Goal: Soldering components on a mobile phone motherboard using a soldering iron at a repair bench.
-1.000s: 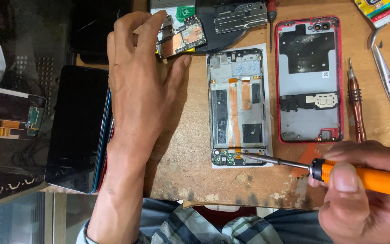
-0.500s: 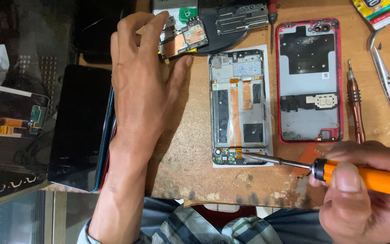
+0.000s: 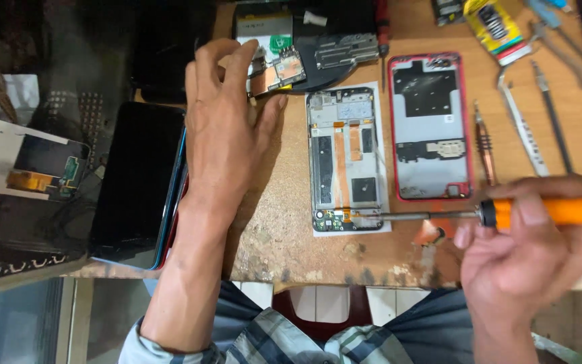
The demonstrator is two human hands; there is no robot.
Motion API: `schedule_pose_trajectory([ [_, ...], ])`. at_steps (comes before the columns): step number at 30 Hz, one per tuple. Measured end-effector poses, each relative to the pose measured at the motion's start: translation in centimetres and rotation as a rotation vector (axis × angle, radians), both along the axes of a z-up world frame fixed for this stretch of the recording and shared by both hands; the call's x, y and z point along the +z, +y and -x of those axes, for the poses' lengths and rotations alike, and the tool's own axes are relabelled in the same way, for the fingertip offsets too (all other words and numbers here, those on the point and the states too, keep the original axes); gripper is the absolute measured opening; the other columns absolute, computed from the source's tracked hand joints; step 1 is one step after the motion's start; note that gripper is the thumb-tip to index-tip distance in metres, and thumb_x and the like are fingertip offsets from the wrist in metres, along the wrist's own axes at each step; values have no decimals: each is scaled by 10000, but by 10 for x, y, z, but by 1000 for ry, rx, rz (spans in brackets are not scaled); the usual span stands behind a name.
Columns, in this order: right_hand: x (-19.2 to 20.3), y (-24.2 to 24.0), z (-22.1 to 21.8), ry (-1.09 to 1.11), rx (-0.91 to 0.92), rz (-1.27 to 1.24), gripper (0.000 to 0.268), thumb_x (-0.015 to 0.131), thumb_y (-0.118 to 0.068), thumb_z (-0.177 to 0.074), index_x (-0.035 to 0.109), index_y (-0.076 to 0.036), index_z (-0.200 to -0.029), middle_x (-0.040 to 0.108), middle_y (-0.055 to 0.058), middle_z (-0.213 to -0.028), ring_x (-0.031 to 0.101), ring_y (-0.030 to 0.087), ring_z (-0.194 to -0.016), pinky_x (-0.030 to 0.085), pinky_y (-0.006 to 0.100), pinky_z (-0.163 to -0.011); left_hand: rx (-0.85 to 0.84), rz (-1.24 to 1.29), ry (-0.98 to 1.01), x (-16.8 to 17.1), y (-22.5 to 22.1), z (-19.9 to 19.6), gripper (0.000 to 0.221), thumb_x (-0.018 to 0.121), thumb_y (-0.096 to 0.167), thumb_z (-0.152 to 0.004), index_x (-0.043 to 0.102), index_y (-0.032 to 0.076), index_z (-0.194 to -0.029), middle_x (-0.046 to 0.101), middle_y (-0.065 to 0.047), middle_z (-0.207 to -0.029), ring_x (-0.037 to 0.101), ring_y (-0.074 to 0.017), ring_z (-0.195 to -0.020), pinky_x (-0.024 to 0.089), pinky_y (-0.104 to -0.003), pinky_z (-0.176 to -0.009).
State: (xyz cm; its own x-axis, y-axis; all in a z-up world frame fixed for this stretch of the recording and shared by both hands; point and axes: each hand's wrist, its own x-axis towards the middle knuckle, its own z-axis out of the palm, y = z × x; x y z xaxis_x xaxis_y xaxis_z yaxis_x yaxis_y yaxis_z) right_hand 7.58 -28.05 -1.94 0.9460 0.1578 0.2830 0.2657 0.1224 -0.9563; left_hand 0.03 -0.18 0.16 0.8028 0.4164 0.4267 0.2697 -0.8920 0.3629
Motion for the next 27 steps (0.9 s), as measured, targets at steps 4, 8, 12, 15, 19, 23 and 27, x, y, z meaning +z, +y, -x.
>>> schedule_pose_trajectory([
  [4,3,4,-6,49,82,-184,77,509,-103,-1037,504,-88,-962,482,38,-693,476,94,-504,446,221,-401,-13,-8,-40,-1,-2,0,567,815,125,-950,525,-34,-1411,468,-221,-1352,497,-370,-1163,498,-456,-968],
  [8,10,7,-4,164,31,-166,141,535,-227,-1019,472,-126,-944,417,5,-690,417,68,-547,396,238,-435,-27,18,-107,-6,-4,5,572,729,163,-995,447,-13,-1461,442,-248,-1379,509,-391,-1178,531,-485,-944],
  [12,2,9,-10,143,6,-221,67,562,-153,-982,563,-98,-945,471,-18,-666,432,54,-478,386,248,-368,-24,62,-168,-4,-9,9,533,698,165,-1000,465,12,-1454,423,-227,-1401,522,-384,-1155,565,-477,-864],
  [15,9,11,-9,141,52,-225,97,511,-142,-964,521,-92,-882,366,8,-586,377,90,-466,366,247,-385,-25,57,-225,-5,-10,10,563,714,135,-984,451,28,-1470,409,-216,-1437,507,-375,-1212,560,-475,-930],
  [19,13,10,-4,161,62,-224,122,548,-170,-946,573,-67,-885,412,-2,-536,382,100,-399,329,245,-360,-54,64,-298,-8,-15,12,525,656,151,-1019,448,41,-1488,424,-209,-1453,516,-358,-1207,539,-470,-926],
  [23,17,8,-3,67,160,-220,107,523,-109,-973,578,-72,-888,464,-27,-569,407,79,-406,320,220,-333,-85,54,-364,-6,-17,15,456,577,189,-1074,457,49,-1491,425,-200,-1465,487,-370,-1300,507,-479,-1014],
  [27,26,8,3,121,138,-204,108,502,-134,-967,540,-70,-889,412,11,-551,381,113,-406,318,248,-370,-139,51,-395,2,-25,19,433,545,186,-1074,481,10,-1464,460,-212,-1432,480,-378,-1312,464,-489,-1062],
])
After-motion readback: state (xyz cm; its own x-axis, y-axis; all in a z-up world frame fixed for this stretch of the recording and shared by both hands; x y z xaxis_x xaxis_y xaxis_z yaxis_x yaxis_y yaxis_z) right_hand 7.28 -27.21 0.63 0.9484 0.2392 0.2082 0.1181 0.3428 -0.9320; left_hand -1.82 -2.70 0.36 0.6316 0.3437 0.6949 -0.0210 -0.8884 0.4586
